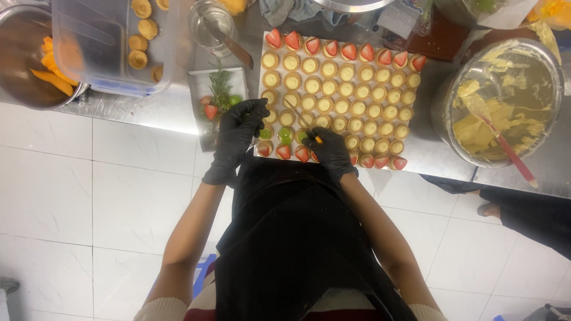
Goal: The recorder is decorating a tray of small fruit tarts by slicing grapes and placing them along with strawberries onto the cream-filled shells.
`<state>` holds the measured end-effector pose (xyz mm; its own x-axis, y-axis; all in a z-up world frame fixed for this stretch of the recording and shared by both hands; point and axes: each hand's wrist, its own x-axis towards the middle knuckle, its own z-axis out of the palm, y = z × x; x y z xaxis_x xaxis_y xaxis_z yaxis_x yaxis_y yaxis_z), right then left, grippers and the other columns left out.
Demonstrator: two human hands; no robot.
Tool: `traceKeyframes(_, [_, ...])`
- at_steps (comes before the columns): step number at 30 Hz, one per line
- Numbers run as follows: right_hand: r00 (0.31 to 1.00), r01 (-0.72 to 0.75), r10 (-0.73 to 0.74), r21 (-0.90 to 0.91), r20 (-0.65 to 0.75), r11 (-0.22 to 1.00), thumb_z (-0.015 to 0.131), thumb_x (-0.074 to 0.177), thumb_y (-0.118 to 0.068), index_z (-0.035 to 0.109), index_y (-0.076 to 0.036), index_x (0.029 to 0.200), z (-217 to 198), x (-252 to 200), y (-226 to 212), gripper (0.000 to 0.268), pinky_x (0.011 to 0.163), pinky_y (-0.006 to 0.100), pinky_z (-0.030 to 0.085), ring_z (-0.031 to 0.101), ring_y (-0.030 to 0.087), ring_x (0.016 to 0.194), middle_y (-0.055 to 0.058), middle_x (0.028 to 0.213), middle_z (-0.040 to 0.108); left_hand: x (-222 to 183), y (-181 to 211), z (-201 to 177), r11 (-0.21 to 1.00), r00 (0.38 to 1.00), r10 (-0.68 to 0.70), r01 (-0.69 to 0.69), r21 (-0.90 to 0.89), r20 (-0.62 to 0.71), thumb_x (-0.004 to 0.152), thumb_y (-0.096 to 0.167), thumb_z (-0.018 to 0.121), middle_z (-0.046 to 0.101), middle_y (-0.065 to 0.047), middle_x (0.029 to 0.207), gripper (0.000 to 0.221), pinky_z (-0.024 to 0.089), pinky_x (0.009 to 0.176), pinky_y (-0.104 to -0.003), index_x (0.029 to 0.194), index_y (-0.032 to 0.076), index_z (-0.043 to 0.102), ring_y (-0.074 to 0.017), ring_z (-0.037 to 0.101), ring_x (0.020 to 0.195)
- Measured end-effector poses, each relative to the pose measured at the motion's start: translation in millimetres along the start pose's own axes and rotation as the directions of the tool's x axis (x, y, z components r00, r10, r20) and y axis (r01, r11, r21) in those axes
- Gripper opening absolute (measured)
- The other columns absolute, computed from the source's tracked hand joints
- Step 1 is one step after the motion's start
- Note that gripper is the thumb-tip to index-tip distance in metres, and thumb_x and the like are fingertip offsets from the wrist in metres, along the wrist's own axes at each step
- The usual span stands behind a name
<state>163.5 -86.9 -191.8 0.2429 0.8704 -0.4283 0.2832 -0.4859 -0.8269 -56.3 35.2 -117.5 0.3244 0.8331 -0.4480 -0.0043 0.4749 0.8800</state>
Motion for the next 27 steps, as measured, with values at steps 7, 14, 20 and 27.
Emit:
traceKeyframes(7, [0.998, 0.033, -0.052, -0.345, -0.046, 0.938, 0.080, 0.086, -0.033, 0.075, -0.006, 0.098, 3, 6, 3, 0.031, 0.079, 0.043, 0.050, 0.068, 0.032, 0.091, 0.016, 0.098, 0.070, -19, 15, -7, 0.988, 0.997, -0.076, 0.073, -0.133, -0.017, 0.096, 0.006, 0.067, 0.068, -0.006, 0.116, 0.039, 0.056, 0.085, -0.025, 0.135, 0.005, 0.064, -0.0117, 0.062, 0.093])
traceKeyframes(14, [0.995, 0.031, -0.059, -0.309, -0.082, 0.951, 0.081, 0.082, -0.035, 0.072, -0.005, 0.099, -12, -6, -30, 0.036, 0.080, 0.043, 0.051, 0.069, 0.031, 0.093, 0.013, 0.099, 0.072, -27, 15, 5, 0.910, 0.997, -0.059, 0.076, -0.407, 0.056, 0.098, 0.002, 0.060, 0.061, -0.010, 0.131, 0.045, 0.054, 0.109, -0.033, 0.142, 0.004, 0.054, -0.0233, 0.062, 0.125])
traceKeyframes(20, [0.995, 0.098, -0.103, 0.204, 0.012, 0.974, 0.064, 0.102, -0.037, 0.058, -0.008, 0.139, -45, -60, -93, 0.046, 0.068, 0.027, 0.045, 0.056, 0.011, 0.077, 0.005, 0.093, 0.068, -36, 15, 26, 0.856, 0.966, -0.104, 0.208, -0.472, 0.237, 0.093, -0.003, 0.064, 0.061, -0.011, 0.126, 0.045, 0.053, 0.111, -0.033, 0.137, 0.003, 0.054, -0.0258, 0.064, 0.127])
traceKeyframes(27, [0.924, -0.296, 0.074, 0.580, 0.374, 0.759, 0.048, 0.108, -0.039, 0.035, -0.016, 0.169, -57, -104, -152, 0.067, 0.054, 0.018, 0.037, 0.048, 0.006, 0.060, 0.008, 0.080, 0.064, -45, 12, 49, 0.739, 0.890, -0.128, 0.381, -0.556, 0.438, 0.097, -0.005, 0.066, 0.068, -0.011, 0.118, 0.036, 0.057, 0.096, -0.030, 0.132, 0.000, 0.061, -0.0204, 0.067, 0.110])
